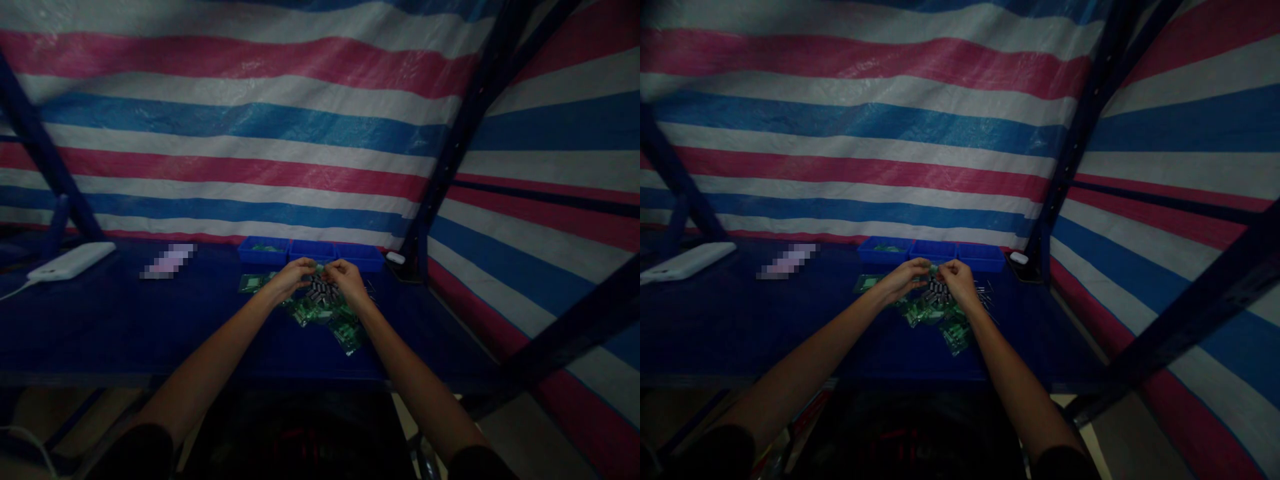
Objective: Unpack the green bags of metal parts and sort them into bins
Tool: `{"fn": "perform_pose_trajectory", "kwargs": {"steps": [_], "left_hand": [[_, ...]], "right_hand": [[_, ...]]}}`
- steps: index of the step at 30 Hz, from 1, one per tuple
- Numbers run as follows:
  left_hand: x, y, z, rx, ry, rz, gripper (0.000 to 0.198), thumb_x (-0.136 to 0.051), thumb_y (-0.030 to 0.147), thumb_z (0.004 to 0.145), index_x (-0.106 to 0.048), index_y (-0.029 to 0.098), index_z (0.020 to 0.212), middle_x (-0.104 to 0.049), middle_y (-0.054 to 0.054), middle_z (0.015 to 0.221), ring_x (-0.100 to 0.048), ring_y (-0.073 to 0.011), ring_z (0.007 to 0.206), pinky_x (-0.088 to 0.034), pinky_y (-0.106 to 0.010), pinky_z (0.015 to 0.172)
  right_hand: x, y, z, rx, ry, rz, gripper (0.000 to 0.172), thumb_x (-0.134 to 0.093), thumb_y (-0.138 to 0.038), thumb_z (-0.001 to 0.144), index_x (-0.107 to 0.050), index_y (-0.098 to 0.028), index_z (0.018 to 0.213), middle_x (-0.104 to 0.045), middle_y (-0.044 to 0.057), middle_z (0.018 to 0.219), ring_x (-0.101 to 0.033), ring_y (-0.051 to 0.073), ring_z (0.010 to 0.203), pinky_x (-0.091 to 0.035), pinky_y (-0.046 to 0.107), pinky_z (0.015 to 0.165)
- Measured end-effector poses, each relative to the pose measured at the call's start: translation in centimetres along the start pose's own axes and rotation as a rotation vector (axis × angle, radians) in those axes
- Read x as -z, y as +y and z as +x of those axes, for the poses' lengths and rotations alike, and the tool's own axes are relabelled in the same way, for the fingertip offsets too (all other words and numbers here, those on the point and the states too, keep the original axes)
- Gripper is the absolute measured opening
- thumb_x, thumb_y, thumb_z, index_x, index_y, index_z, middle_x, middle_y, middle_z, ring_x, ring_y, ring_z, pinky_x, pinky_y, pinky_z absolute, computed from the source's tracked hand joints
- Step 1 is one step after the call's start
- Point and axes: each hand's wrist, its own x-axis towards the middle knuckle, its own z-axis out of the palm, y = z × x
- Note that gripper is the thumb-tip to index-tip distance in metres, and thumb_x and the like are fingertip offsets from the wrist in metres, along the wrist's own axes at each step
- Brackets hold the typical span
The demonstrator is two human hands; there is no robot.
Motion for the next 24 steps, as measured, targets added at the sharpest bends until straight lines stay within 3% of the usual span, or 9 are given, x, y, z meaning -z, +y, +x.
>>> {"fn": "perform_pose_trajectory", "kwargs": {"steps": [4, 11, 16, 24], "left_hand": [[-0.2, 0.1, -0.1, 0.032, -0.005, -0.048, 0.016, -0.054, 0.012, 0.061, -0.053, 0.017, 0.076, -0.058, 0.002, 0.068, -0.056, -0.0106, 0.070, -0.041, -0.024, 0.067], [-0.3, 0.3, 0.1, -0.049, 0.114, 0.072, 0.012, -0.056, 0.014, 0.059, -0.055, 0.015, 0.071, -0.053, 0.003, 0.057, -0.050, -0.0091, 0.054, -0.038, -0.023, 0.058], [0.1, 0.6, 0.2, -0.224, 0.060, 0.207, 0.020, -0.061, 0.016, 0.061, -0.059, 0.013, 0.081, -0.055, 0.003, 0.060, -0.051, -0.0098, 0.058, -0.039, -0.023, 0.062], [0.3, 0.3, 0.5, -0.289, 0.013, 0.268, 0.014, -0.056, 0.012, 0.064, -0.057, 0.013, 0.078, -0.059, 0.001, 0.063, -0.056, -0.0124, 0.065, -0.043, -0.028, 0.070]], "right_hand": [[-0.1, -0.1, 0.1, -0.027, -0.003, 0.003, 0.014, -0.056, -0.024, 0.056, -0.053, -0.017, 0.067, -0.057, -0.004, 0.054, -0.054, 0.011, 0.051, -0.041, 0.024, 0.054], [-0.3, -0.4, 0.1, -0.054, 0.036, -0.072, 0.009, -0.053, -0.016, 0.055, -0.053, -0.016, 0.064, -0.055, -0.004, 0.051, -0.052, 0.011, 0.047, -0.039, 0.023, 0.050], [0.2, -1.0, 0.3, -0.064, 0.070, -0.078, 0.009, -0.053, -0.015, 0.055, -0.054, -0.016, 0.064, -0.056, -0.003, 0.052, -0.052, 0.012, 0.048, -0.039, 0.023, 0.049], [1.2, -0.8, 0.5, -0.077, 0.069, 0.007, 0.014, -0.053, -0.015, 0.054, -0.056, -0.015, 0.067, -0.058, -0.003, 0.053, -0.052, 0.010, 0.047, -0.037, 0.021, 0.049]]}}
